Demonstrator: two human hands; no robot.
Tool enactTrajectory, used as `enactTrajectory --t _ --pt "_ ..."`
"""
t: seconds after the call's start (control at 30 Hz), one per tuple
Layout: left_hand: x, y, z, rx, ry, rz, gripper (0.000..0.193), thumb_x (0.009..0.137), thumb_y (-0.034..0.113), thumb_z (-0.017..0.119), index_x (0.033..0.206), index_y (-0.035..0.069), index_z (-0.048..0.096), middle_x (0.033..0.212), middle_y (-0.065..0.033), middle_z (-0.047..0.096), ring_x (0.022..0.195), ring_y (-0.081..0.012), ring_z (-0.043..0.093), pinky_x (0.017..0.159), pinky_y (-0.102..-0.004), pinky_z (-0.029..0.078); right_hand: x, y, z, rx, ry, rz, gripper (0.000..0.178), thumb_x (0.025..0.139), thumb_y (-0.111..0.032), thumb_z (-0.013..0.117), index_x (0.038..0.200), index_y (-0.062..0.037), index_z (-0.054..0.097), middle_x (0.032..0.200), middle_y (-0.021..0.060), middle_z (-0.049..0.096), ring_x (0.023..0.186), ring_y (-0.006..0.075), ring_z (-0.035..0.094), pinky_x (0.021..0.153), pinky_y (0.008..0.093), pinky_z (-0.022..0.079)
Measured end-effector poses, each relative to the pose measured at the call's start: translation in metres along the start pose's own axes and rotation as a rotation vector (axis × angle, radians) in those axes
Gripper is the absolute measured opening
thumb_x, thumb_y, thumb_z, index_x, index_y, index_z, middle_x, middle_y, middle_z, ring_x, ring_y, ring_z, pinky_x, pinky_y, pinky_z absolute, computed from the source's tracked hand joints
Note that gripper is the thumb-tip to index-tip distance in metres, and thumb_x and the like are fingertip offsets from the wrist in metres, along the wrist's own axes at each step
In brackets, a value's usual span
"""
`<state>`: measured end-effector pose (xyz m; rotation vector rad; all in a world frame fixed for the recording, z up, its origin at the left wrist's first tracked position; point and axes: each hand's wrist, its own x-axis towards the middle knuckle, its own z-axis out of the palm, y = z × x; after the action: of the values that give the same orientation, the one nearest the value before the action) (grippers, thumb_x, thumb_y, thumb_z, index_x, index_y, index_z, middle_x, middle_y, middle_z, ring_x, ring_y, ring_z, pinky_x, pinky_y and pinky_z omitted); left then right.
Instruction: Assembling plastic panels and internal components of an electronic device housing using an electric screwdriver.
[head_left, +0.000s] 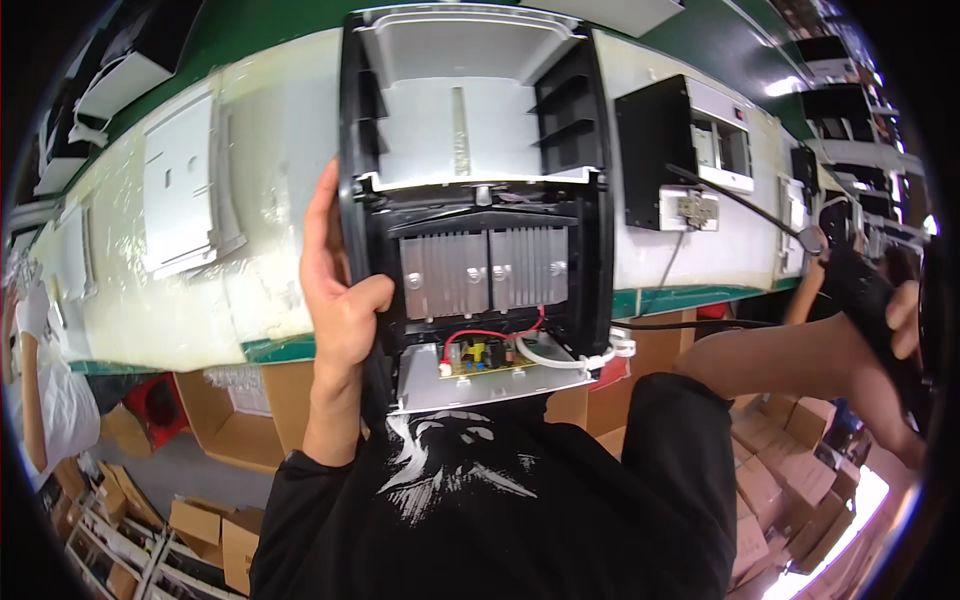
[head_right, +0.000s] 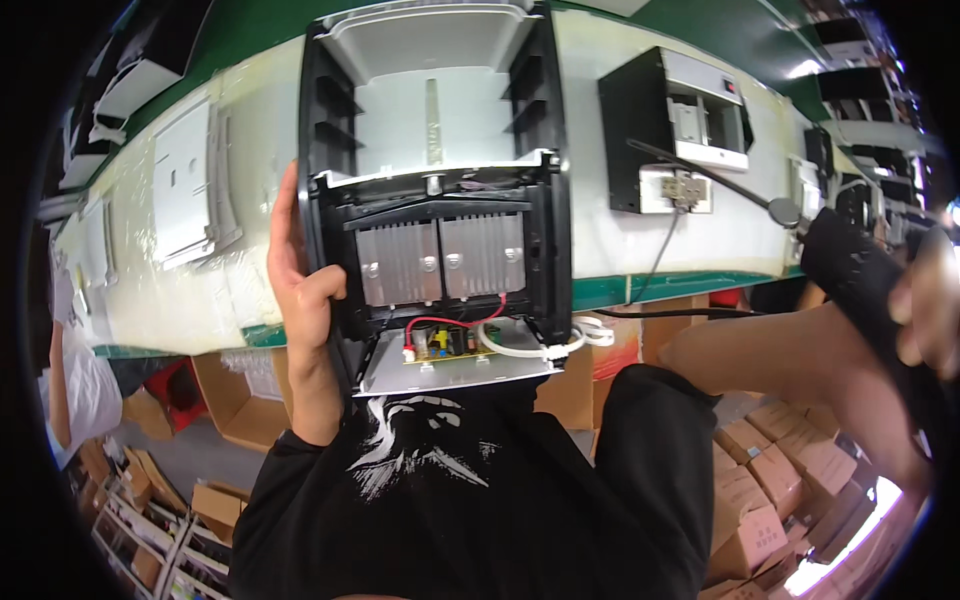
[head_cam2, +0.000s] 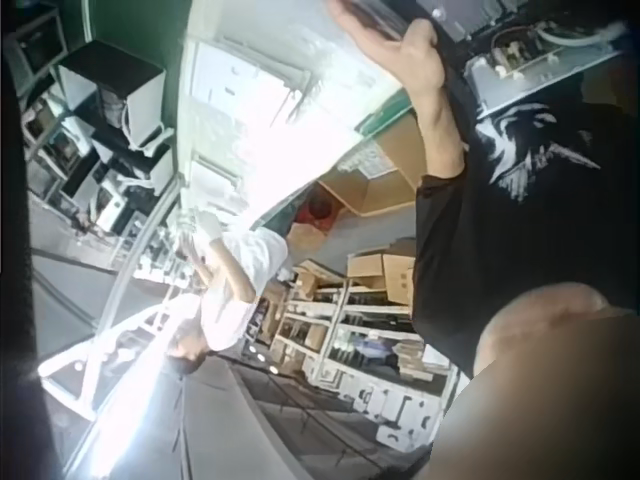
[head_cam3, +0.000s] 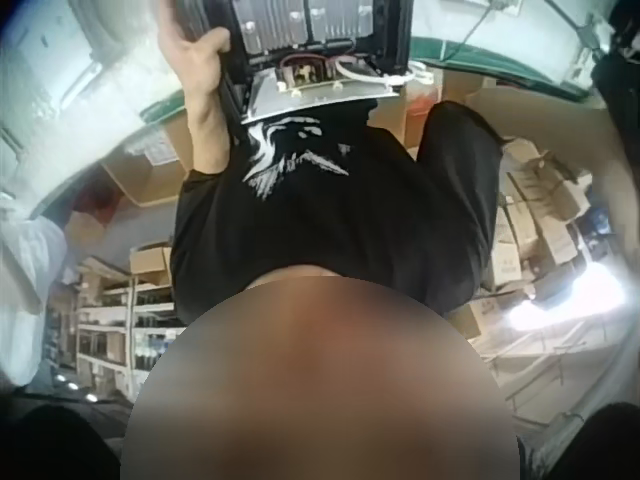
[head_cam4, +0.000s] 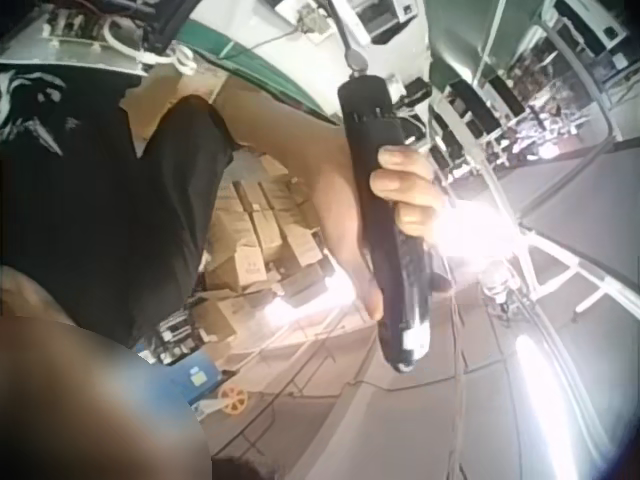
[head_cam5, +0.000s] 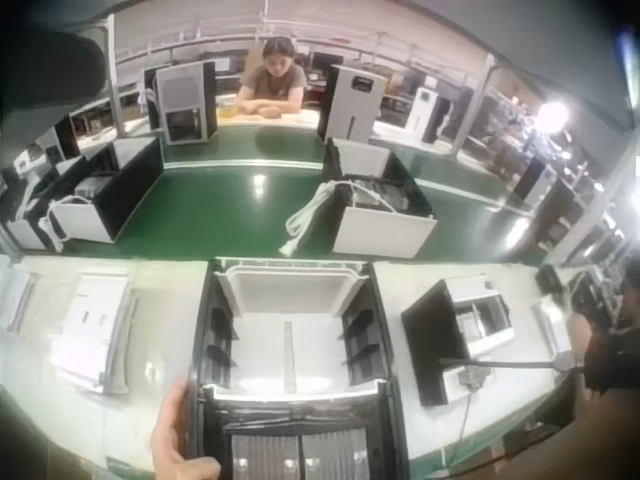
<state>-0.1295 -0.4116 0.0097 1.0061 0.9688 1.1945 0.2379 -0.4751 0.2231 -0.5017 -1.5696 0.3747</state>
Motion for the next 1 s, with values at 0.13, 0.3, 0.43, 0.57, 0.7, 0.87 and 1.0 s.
enactTrajectory --t 0.13,0.3,0.43,0.57,0.7,0.87,1.0 --pt "0.0 0.005 0.007 0.101 -0.011 -0.014 0.093 0.048 -0.007 0.04 0.139 -0.004 0.029 0.132 -0.0148 0.044 0.123 -0.0221 0.043 0.103 -0.0257 0.028 -0.062 -0.019 -0.033 -0.083 0.127 0.096 0.095 0.062 -0.09 0.039 0.084 0.001 0.054 0.079 0.0114 0.053 0.067 0.0231 0.051 0.064 0.0371 0.041" --pt "0.0 0.004 0.007 0.141 -0.012 0.024 0.093 0.048 -0.006 0.04 0.139 -0.005 0.029 0.135 -0.0161 0.042 0.125 -0.0224 0.041 0.105 -0.0259 0.027 -0.103 -0.01 -0.037 -0.334 0.486 0.174 0.096 0.066 -0.09 0.03 0.077 0.0022 0.053 0.066 0.0126 0.049 0.056 0.0258 0.05 0.068 0.0412 0.043" --pt "-0.001 0.004 0.008 0.201 0.004 0.063 0.093 0.047 -0.006 0.04 0.139 -0.006 0.029 0.139 -0.0168 0.038 0.129 -0.0221 0.037 0.105 -0.0248 0.026 -0.114 0.008 -0.042 -0.296 0.635 0.122 0.097 0.069 -0.089 0.022 0.076 0.0026 0.053 0.061 0.0137 0.047 0.05 0.0265 0.047 0.068 0.0445 0.045" --pt "-0.001 0.006 0.013 0.208 0.014 0.049 0.093 0.047 -0.007 0.039 0.14 -0.005 0.029 0.138 -0.0156 0.04 0.126 -0.0218 0.04 0.104 -0.0238 0.028 -0.112 0.018 -0.046 -0.269 0.512 0.207 0.093 0.071 -0.088 0.025 0.076 0.0012 0.053 0.059 0.011 0.046 0.052 0.0231 0.048 0.06 0.0366 0.045" --pt "-0.001 0.005 0.01 0.244 0.01 0.083 0.093 0.047 -0.008 0.039 0.139 -0.004 0.031 0.135 -0.0148 0.042 0.121 -0.0209 0.044 0.1 -0.022 0.031 -0.086 0.034 -0.068 -0.168 0.481 0.395 0.083 0.07 -0.084 0.039 0.08 -0.0027 0.053 0.071 0.0079 0.049 0.058 0.0175 0.046 0.068 0.0356 0.039" --pt "-0.004 0.008 0.012 0.215 0.045 0.037 0.093 0.046 -0.008 0.04 0.138 -0.005 0.032 0.133 -0.0146 0.044 0.119 -0.0199 0.045 0.095 -0.0203 0.035 -0.033 0.097 -0.037 -0.457 0.542 0.446 0.051 0.09 -0.048 0.045 0.088 0.0035 0.045 0.069 0.0116 0.05 0.054 0.023 0.047 0.057 0.0375 0.042" --pt "0.0 0.004 0.008 0.172 0.016 0.056 0.091 0.047 -0.008 0.04 0.137 -0.005 0.033 0.134 -0.0153 0.043 0.123 -0.0212 0.043 0.1 -0.0214 0.031 -0.024 0.106 -0.032 -0.499 0.471 0.382 0.039 0.092 -0.036 0.05 0.089 0.0027 0.045 0.062 0.0139 0.053 0.045 0.0212 0.052 0.042 0.0319 0.046"
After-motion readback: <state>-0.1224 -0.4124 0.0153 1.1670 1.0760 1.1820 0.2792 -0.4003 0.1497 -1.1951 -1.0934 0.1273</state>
